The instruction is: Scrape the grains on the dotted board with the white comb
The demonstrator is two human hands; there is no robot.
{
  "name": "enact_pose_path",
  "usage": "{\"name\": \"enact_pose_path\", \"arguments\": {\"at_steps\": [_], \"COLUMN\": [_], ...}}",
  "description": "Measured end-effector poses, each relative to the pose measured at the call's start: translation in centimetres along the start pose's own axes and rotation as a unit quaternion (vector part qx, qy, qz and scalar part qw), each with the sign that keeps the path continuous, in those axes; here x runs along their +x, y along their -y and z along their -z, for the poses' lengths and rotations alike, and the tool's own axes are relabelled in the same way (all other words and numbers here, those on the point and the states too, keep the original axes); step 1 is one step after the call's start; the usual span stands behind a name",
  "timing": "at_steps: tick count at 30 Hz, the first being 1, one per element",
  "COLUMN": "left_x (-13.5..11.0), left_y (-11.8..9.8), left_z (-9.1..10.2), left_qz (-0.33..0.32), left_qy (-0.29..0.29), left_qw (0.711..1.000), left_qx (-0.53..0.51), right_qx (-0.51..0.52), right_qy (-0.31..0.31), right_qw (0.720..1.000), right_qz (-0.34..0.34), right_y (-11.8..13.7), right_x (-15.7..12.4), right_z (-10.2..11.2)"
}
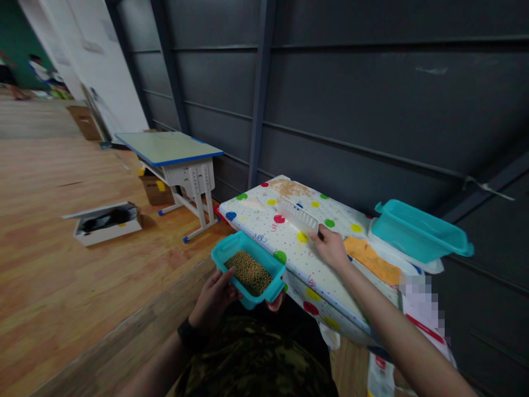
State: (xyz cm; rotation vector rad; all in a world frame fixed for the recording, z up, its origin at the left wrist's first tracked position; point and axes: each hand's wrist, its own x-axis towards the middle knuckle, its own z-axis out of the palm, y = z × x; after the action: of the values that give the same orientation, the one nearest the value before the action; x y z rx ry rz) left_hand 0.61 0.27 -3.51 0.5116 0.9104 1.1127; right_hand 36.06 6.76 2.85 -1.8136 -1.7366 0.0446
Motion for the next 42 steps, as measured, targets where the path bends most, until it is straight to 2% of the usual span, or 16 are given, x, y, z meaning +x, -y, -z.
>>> {"name": "enact_pose_path", "arguments": {"at_steps": [9,19,23,27,33,37,42], "left_x": [-0.1,0.1,0.1,0.1,0.2,0.1,-0.3], "left_y": [0.1,0.0,0.0,0.1,0.1,-0.1,0.0], "left_z": [-0.2,-0.2,-0.1,0.0,0.2,0.5,0.9], "left_qz": [-0.007,-0.002,-0.002,-0.002,0.004,0.002,-0.012], "left_qy": [0.006,0.011,0.010,0.009,0.004,-0.007,-0.004], "left_qw": [1.000,1.000,0.999,0.999,1.000,1.000,1.000], "left_qx": [-0.006,-0.023,-0.030,-0.033,-0.028,-0.021,-0.012], "right_qx": [0.020,0.078,0.088,0.073,-0.038,-0.090,-0.129], "right_qy": [0.019,0.089,0.087,0.029,-0.043,-0.036,-0.011], "right_qw": [1.000,0.989,0.989,0.996,0.997,0.993,0.989], "right_qz": [0.012,0.086,0.086,0.041,-0.045,-0.073,-0.072], "right_y": [1.1,4.4,4.4,3.0,2.1,2.1,2.0], "right_x": [-1.6,-6.5,-7.5,-5.6,1.1,4.7,6.7], "right_z": [0.8,2.3,2.8,2.9,1.4,-0.4,-2.1]}}
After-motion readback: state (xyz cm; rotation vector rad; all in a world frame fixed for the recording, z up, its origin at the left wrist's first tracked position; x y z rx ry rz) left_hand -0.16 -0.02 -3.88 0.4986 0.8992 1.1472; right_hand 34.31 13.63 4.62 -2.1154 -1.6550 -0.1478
